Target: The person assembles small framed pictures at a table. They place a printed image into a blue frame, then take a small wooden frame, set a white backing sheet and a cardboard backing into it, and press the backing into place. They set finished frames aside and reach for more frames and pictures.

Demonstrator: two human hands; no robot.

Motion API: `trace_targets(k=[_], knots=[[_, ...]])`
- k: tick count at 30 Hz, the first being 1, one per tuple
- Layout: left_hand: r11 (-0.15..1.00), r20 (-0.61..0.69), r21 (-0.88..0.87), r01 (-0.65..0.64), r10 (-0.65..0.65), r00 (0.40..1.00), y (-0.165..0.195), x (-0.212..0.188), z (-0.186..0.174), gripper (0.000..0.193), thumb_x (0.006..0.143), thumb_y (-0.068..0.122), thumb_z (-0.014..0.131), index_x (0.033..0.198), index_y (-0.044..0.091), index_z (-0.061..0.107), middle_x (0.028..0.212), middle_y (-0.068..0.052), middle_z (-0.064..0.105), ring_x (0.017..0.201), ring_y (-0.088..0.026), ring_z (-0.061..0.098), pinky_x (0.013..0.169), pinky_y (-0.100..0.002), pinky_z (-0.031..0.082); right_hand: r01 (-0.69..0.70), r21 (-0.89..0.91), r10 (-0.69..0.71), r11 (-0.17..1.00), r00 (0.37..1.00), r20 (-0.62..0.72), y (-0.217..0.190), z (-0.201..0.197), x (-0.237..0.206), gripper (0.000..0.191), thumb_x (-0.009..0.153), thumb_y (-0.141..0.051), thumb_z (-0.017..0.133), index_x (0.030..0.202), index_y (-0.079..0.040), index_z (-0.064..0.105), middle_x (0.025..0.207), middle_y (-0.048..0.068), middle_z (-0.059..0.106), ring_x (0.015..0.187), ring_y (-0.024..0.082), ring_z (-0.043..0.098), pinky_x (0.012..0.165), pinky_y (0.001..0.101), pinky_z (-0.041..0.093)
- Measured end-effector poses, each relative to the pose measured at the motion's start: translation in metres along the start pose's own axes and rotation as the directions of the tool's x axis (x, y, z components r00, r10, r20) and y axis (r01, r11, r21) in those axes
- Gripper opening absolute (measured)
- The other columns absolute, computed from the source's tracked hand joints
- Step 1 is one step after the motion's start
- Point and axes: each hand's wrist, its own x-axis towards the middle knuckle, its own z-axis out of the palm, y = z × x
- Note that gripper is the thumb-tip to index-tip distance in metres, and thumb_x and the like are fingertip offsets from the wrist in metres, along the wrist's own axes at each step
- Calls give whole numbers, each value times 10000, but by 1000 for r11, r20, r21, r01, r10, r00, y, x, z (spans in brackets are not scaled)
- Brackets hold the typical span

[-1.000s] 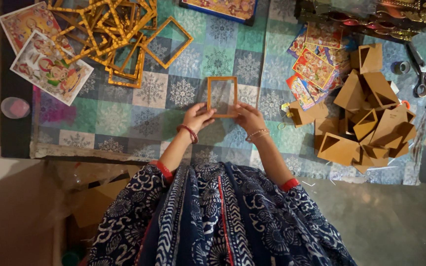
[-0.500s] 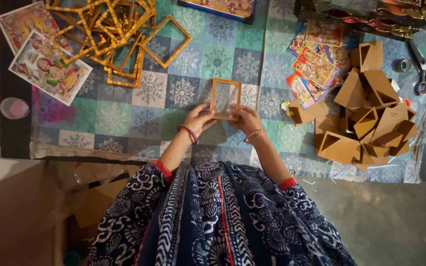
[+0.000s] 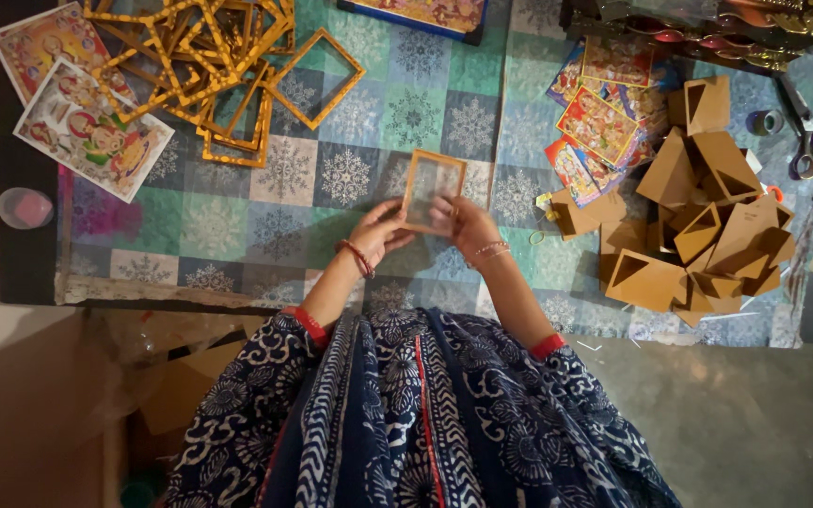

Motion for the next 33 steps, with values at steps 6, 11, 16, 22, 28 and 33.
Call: trace_targets(k=[6, 11, 16, 22, 28, 33], knots=[[998, 36, 25, 50, -51, 998, 3, -3, 2, 453, 1002, 158, 627, 1441, 117, 526, 1273, -125, 703, 1059, -210, 718, 877, -330, 617, 13, 7, -13, 1000, 998, -57, -5, 6, 2, 265, 981, -164, 617, 1211, -32, 631, 1108, 79, 707, 1006, 225, 717, 925, 407, 586], [999, 43, 12, 50, -50, 998, 4, -4, 4, 456, 1003, 126, 601, 1447, 100, 503, 1273, -142, 709, 1041, -208, 731, 856, -314, 635, 52, -94, -66, 994, 987, -148, -6, 9, -4, 215, 965, -123, 638, 1119, 23, 676, 1050, 107, 720, 979, 228, 730, 900, 408, 617], [998, 23, 29, 59, -60, 998, 2, -2, 3, 440, 1010, 136, 599, 1441, 106, 512, 1265, -125, 711, 1028, -214, 727, 849, -325, 634, 177, -53, -182, 983, 976, -118, -3, 4, 1, 146, 968, -76, 670, 1037, 47, 706, 957, 106, 737, 891, 217, 713, 791, 388, 607], [995, 26, 85, 61, -64, 998, 2, -3, 7, 484, 1000, 174, 623, 1462, 96, 501, 1248, -119, 716, 1060, -231, 730, 889, -334, 626, 230, -34, -232, 973, 967, -102, 0, 4, 2, 118, 963, -62, 698, 1030, 36, 705, 913, 109, 728, 795, 211, 718, 709, 345, 610], [983, 48, 185, -5, -4, 999, 2, -1, 10, 624, 932, 94, 709, 1500, 39, 457, 1232, -149, 712, 1074, -244, 723, 929, -368, 620, 185, -102, -204, 977, 953, -223, -3, 11, -3, 148, 923, -99, 749, 1025, -5, 696, 949, 82, 741, 806, 180, 736, 692, 329, 619], [981, 13, 189, -37, 35, 999, -2, 1, 10, 653, 933, 62, 708, 1507, 3, 403, 1209, -158, 711, 1087, -245, 711, 937, -366, 619, 203, -177, -240, 963, 945, -221, 0, 4, 0, 197, 971, -125, 749, 1095, 23, 709, 987, 98, 746, 844, 178, 722, 703, 306, 582]])
